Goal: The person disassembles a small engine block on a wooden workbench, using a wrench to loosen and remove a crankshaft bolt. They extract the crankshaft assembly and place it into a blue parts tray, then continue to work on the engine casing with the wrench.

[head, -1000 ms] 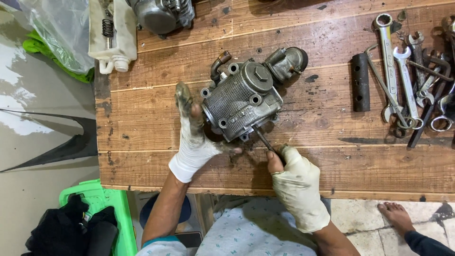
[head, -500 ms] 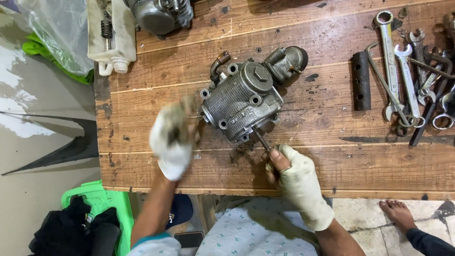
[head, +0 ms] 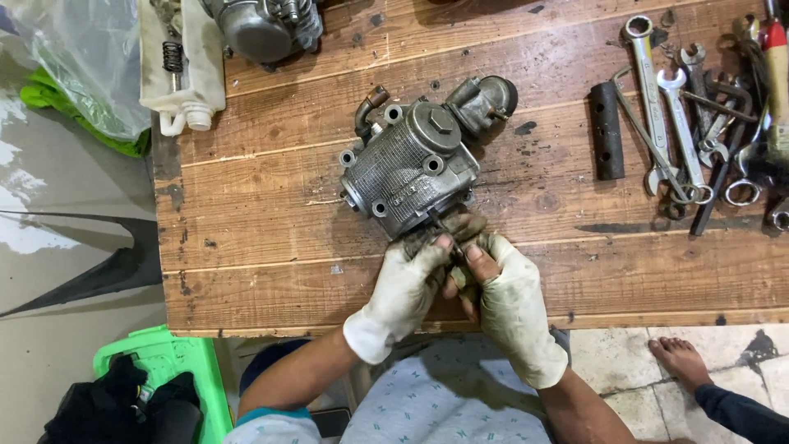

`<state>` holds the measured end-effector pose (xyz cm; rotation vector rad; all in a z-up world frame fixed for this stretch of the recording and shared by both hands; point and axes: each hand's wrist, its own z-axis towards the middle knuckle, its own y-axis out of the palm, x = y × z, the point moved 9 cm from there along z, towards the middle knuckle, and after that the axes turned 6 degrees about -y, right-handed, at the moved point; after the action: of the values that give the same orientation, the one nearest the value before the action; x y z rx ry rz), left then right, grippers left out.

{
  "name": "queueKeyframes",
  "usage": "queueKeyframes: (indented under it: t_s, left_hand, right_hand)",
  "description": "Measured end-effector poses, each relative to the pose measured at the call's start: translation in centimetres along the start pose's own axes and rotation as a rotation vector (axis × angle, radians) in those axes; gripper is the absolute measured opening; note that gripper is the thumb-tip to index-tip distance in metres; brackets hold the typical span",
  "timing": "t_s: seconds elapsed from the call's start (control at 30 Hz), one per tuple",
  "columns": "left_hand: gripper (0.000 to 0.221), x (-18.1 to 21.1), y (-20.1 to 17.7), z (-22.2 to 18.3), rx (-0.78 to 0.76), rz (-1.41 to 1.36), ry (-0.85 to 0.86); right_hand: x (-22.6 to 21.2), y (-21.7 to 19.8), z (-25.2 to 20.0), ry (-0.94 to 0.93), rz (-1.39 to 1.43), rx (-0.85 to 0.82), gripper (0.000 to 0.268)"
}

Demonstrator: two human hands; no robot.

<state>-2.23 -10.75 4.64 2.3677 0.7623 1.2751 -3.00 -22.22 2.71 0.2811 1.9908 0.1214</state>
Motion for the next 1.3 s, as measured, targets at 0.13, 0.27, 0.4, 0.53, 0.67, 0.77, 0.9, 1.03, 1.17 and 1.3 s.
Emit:
queueKeyframes:
  t_s: [0.13,0.27,0.4,0.53,0.67,0.77,0.9,1.03,1.17,1.3]
  left_hand:
    - [0.011,-4.5,-4.2,3.4,0.064,-0.050,-0.029]
    - [0.028,-5.4,-4.5,4.1,0.006,-0.030,-0.070]
    - [0.022,-6.0,-4.8,4.1,0.003,-0.020,-0.114]
    - [0.029,-6.2,-5.0,4.1,0.010,-0.002,-0.144]
    - [0.033,-5.6,-4.2,3.7,-0.067,0.006,-0.142]
    - [0.030,-5.4,-3.8,3.6,-0.111,-0.003,-0.127]
    - [0.019,-5.1,-4.1,4.0,-0.094,-0.108,-0.011]
    - [0.015,-5.6,-4.6,4.4,-0.035,-0.132,-0.031]
    - [0.026,-6.0,-4.6,4.3,-0.013,-0.128,-0.088]
    - [0.032,-5.7,-3.8,3.8,-0.112,-0.014,-0.125]
  right_hand:
    - [-1.2,-1.5,-0.4,-0.005,-0.213,0.012,0.029]
    - [1.6,-5.3,-0.9,0.041,-0.921,-0.001,0.045]
    - [2.4,-6.4,-3.1,-0.595,-1.186,0.152,0.041]
    - [1.9,-5.7,-3.9,-0.727,-1.138,0.231,0.023]
    - [0.4,-4.7,-5.0,-0.913,-1.035,0.164,0.017]
    - [2.7,-5.7,-3.6,-0.721,-1.029,0.112,0.035]
    - [4.0,-6.7,-2.0,-0.311,-1.040,0.059,0.044]
    - [3.8,-7.7,-2.8,-0.356,-1.076,0.240,0.061]
    - [3.0,-7.2,-3.2,-0.493,-1.135,0.253,0.025]
    - [3.1,-7.1,-3.1,-0.557,-1.057,0.203,0.029]
